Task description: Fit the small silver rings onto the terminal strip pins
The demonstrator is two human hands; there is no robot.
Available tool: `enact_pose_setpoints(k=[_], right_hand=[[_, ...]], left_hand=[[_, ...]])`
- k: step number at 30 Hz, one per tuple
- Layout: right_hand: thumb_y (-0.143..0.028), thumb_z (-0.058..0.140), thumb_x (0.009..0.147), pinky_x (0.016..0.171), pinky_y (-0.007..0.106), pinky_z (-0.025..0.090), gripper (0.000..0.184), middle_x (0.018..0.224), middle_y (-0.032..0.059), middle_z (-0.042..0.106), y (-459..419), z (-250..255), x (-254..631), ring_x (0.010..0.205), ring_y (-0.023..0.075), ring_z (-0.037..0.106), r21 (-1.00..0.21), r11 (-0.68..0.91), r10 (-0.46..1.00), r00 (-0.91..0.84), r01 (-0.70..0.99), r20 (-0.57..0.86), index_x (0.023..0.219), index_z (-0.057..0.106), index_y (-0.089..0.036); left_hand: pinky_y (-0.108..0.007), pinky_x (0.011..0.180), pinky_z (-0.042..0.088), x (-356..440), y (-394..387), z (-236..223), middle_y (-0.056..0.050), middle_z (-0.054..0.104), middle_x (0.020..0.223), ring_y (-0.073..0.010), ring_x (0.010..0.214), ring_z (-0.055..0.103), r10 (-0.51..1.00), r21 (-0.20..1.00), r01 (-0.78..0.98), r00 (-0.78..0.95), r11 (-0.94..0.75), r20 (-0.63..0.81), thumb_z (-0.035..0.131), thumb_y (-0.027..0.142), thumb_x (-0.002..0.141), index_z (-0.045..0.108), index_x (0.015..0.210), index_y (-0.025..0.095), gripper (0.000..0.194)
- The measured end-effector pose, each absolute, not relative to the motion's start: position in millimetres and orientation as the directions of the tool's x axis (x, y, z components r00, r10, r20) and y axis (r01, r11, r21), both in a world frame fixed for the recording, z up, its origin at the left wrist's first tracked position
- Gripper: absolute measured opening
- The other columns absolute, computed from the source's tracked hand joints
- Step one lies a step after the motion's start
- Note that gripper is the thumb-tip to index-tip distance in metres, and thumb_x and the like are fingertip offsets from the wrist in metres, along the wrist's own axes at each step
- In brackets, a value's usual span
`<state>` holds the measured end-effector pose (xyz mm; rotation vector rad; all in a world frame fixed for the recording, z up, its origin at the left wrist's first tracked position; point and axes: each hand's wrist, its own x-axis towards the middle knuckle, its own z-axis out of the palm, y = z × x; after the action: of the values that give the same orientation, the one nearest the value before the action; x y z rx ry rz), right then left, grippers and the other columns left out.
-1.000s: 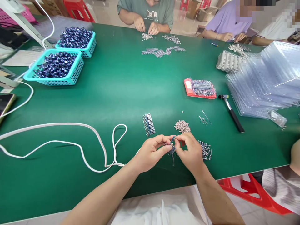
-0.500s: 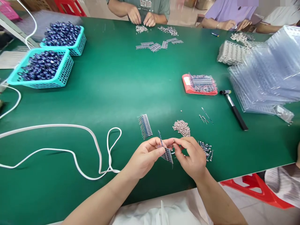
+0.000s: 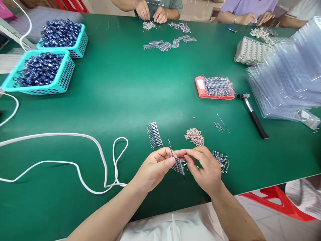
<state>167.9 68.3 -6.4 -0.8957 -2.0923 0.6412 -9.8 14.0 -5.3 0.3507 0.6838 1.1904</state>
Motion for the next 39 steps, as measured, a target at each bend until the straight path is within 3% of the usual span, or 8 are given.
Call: enact_pose_setpoints(k=[12, 20, 25, 39], right_hand=[[-0.003, 0.061, 0.085, 0.056, 0.024, 0.053, 0.032, 0.088, 0.0048, 0.065, 68.9, -9.3, 168.4, 0.071, 0.0126, 0.062, -0.665, 0.655, 0.745, -0.455, 0.359, 0.487, 0.111, 0.062, -0.022], [-0.001, 0.062, 0.083, 0.054, 0.024, 0.052, 0.035, 0.086, 0.0038, 0.064, 68.5, -9.8, 168.4, 0.07, 0.0123, 0.062, -0.674, 0.658, 0.741, -0.452, 0.336, 0.498, 0.11, 0.063, -0.023], [-0.002, 0.062, 0.083, 0.055, 0.024, 0.054, 0.036, 0.088, 0.004, 0.064, 67.5, -11.3, 169.4, 0.072, 0.0128, 0.062, -0.687, 0.65, 0.743, -0.459, 0.325, 0.487, 0.11, 0.063, -0.024], [-0.001, 0.062, 0.083, 0.056, 0.023, 0.055, 0.035, 0.09, 0.0041, 0.066, 67.1, -9.2, 168.1, 0.075, 0.0128, 0.063, -0.749, 0.598, 0.775, -0.445, 0.287, 0.449, 0.109, 0.065, -0.024]], left_hand=[[-0.037, 0.095, 0.044, -9.2, 13.7, -2.7, -0.011, 0.074, 0.114, -0.0252, 0.11, 0.065, 0.936, 0.647, -0.682, 0.179, 0.34, -0.303, 0.071, 0.021, 0.084, 0.063, 0.084, 0.015, 0.01], [-0.033, 0.093, 0.047, -9.7, 12.1, -2.6, -0.008, 0.073, 0.11, -0.0196, 0.101, 0.066, 0.946, 0.742, -0.587, 0.171, 0.323, -0.277, 0.07, 0.022, 0.086, 0.066, 0.087, 0.016, 0.008], [-0.031, 0.089, 0.048, -9.9, 9.8, -3.2, -0.006, 0.068, 0.097, -0.0164, 0.092, 0.061, 0.947, 0.808, -0.494, 0.174, 0.321, -0.269, 0.067, 0.022, 0.088, 0.065, 0.089, 0.016, 0.006], [-0.033, 0.091, 0.046, -9.7, 7.8, -3.2, -0.004, 0.063, 0.097, -0.0151, 0.091, 0.057, 0.949, 0.818, -0.482, 0.187, 0.312, -0.252, 0.065, 0.022, 0.089, 0.064, 0.088, 0.018, 0.004]])
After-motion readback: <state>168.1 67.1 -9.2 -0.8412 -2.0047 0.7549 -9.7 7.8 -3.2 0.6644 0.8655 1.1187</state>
